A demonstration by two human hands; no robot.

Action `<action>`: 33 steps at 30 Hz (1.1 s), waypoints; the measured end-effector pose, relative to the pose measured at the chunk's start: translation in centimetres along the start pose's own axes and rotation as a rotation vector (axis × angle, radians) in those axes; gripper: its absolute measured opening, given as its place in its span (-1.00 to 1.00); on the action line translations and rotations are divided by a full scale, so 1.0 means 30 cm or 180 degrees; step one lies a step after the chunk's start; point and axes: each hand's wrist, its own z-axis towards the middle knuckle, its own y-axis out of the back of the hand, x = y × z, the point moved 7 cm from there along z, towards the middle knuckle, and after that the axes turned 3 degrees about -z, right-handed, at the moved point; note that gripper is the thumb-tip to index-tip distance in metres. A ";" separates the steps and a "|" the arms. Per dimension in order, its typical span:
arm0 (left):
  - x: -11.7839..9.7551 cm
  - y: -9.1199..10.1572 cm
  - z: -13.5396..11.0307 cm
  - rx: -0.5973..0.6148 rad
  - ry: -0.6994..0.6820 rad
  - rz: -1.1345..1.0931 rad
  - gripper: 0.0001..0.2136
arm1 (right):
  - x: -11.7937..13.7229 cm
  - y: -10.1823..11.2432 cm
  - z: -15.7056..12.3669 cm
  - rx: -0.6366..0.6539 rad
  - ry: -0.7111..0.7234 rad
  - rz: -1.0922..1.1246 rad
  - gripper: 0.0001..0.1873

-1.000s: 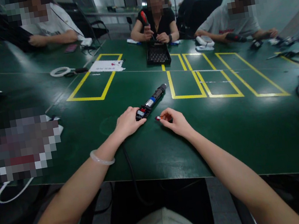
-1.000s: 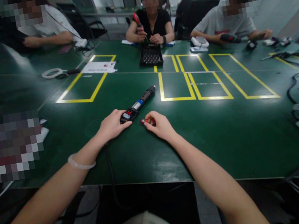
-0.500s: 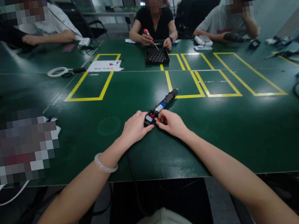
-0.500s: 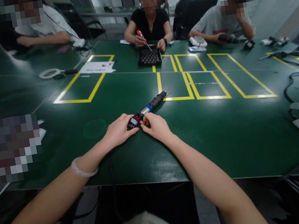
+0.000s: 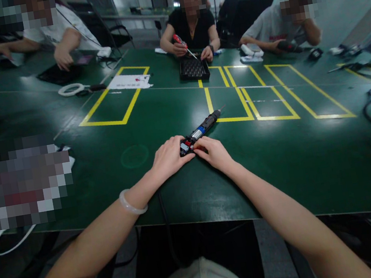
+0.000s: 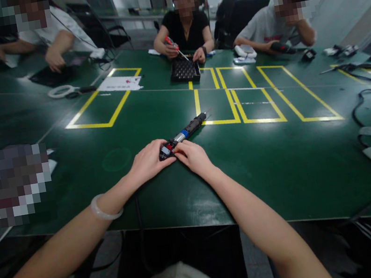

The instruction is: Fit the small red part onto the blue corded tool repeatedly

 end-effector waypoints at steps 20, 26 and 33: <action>0.074 0.023 0.052 -0.0061 0.0126 0.0260 -0.61 | -0.005 0.047 -0.012 -0.0109 -0.0056 0.0243 -0.86; 0.259 0.084 0.077 -0.0149 0.0568 0.0276 -0.55 | -0.037 0.047 -0.012 -0.0079 -0.0137 0.0241 -0.86; 0.515 0.194 0.049 -0.0221 0.1483 0.0400 -0.46 | -0.037 0.040 -0.012 -0.0007 -0.0136 0.0250 -0.85</action>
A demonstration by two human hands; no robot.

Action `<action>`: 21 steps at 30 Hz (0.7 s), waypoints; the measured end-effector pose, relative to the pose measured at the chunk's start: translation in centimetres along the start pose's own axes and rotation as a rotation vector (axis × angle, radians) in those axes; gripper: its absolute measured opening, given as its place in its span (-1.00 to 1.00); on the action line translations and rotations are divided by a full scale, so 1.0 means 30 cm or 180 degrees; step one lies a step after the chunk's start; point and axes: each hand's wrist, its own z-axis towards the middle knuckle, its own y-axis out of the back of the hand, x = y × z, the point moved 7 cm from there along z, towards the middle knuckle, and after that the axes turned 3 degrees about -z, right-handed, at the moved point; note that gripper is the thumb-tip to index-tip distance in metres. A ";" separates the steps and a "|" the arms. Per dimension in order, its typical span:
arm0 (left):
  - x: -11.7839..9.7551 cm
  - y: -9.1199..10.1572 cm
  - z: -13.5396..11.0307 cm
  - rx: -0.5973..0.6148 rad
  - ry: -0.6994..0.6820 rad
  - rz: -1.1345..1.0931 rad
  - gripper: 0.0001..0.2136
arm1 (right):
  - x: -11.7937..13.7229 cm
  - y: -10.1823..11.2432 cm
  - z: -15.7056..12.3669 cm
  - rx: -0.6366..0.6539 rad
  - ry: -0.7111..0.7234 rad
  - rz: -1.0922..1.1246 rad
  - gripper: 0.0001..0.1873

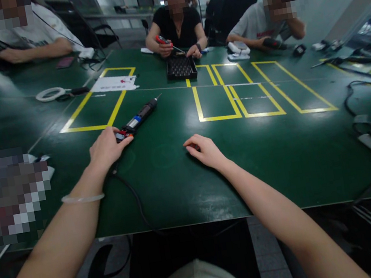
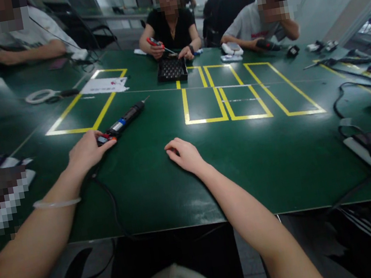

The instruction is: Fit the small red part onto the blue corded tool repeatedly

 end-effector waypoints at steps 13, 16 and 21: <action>0.327 0.078 0.048 -0.0609 0.1070 0.0423 -0.32 | 0.001 -0.007 0.001 0.0077 -0.0029 -0.0051 -0.85; 0.325 0.100 0.035 -0.0877 0.1006 0.0591 -0.25 | 0.002 -0.007 0.002 0.0086 -0.0051 -0.0075 -0.86; 0.262 0.114 0.024 -0.1022 0.0398 0.0645 -0.33 | 0.005 -0.007 0.001 0.0083 -0.0066 -0.0042 -0.87</action>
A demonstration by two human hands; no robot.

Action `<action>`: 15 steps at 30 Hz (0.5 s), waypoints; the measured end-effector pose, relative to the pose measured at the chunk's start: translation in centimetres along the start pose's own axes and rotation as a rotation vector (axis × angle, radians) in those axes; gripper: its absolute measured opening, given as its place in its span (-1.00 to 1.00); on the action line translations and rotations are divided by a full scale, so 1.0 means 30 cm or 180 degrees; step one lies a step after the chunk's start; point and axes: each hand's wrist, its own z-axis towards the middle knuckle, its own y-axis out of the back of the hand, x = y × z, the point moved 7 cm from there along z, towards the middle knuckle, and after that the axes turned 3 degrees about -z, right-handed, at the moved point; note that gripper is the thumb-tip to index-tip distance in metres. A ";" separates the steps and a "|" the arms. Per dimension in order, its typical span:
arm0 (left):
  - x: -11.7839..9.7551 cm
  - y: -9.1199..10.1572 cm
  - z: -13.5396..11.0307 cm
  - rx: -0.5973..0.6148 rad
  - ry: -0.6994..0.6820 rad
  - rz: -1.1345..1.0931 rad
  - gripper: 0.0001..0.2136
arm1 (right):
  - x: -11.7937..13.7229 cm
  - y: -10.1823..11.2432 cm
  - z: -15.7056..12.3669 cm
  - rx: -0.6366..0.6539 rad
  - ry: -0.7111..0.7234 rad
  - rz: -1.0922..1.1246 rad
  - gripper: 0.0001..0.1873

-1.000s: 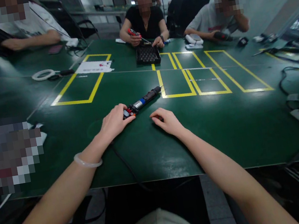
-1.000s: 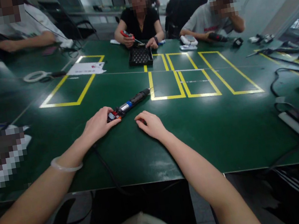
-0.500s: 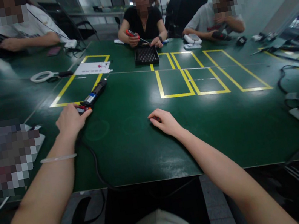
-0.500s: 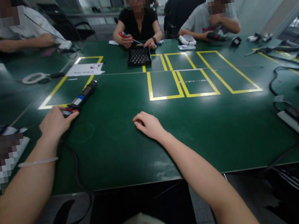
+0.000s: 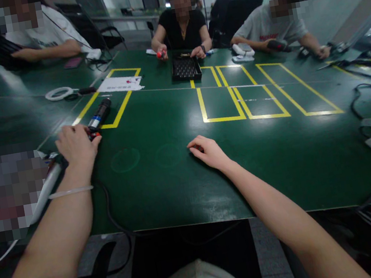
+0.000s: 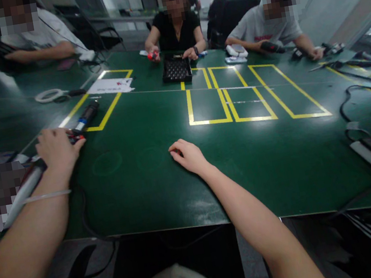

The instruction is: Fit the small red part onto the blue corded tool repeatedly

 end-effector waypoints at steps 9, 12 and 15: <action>-0.052 0.029 -0.014 -0.0103 -0.0104 0.0458 -0.53 | 0.005 0.001 -0.003 -0.0003 0.0030 -0.0028 -0.87; -0.046 0.030 -0.016 -0.0106 -0.0011 0.0178 -0.60 | 0.009 0.002 -0.003 0.0012 0.0035 -0.0044 -0.87; -0.049 0.035 -0.019 -0.0167 -0.0118 0.0046 -0.58 | 0.010 0.001 -0.002 0.0016 0.0045 -0.0050 -0.87</action>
